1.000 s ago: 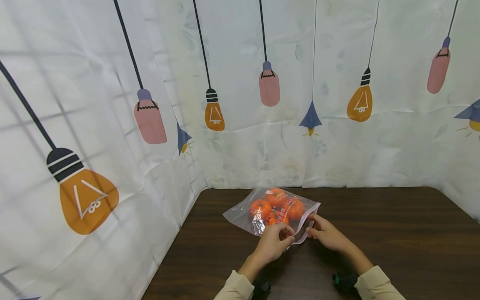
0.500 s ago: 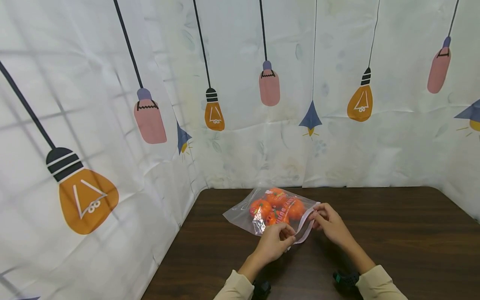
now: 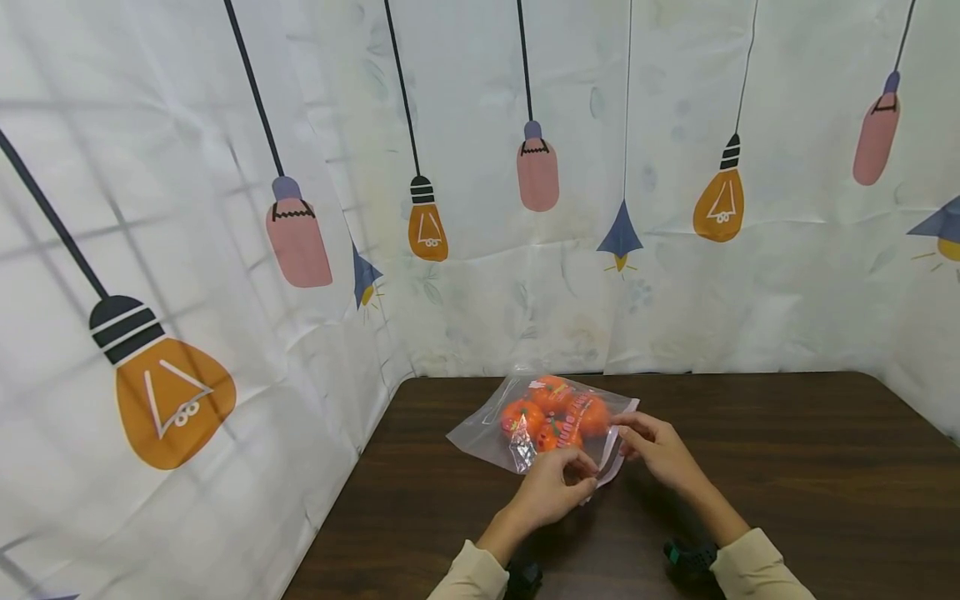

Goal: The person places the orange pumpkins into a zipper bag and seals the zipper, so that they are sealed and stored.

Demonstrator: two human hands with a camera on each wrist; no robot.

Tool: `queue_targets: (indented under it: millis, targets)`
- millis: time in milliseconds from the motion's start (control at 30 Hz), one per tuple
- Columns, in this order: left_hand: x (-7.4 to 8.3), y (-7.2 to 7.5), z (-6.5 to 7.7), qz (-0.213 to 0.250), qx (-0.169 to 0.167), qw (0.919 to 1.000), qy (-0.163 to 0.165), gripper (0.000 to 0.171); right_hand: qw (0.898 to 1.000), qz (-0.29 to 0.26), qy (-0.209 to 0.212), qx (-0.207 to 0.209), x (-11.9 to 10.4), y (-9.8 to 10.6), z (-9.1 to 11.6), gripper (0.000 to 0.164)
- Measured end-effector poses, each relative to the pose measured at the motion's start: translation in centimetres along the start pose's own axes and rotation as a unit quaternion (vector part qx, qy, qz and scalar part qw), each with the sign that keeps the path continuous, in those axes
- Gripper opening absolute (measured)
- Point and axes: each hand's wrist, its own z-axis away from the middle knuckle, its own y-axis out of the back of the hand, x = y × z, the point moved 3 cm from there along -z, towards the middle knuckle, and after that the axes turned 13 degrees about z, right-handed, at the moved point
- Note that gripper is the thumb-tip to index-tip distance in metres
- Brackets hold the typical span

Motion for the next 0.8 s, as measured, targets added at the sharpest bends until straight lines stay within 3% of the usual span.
queue_targets:
  millis: [300,567,800]
  targets:
    - [0.4,-0.4,0.0,-0.006,-0.040,0.9992,0.005,0.032,0.997,0.012,-0.069,0.010,0.3,0.1,0.1,0.034]
    - [1.2,-0.6,0.1,-0.059,-0.082,0.9949,-0.007,0.044,0.993,0.050,-0.104,0.022,0.3,0.2,0.0,0.032]
    - [1.5,-0.4,0.1,-0.122,-0.099,0.9873,-0.021,0.043,0.989,0.071,-0.123,0.031,0.4,0.2,0.0,0.025]
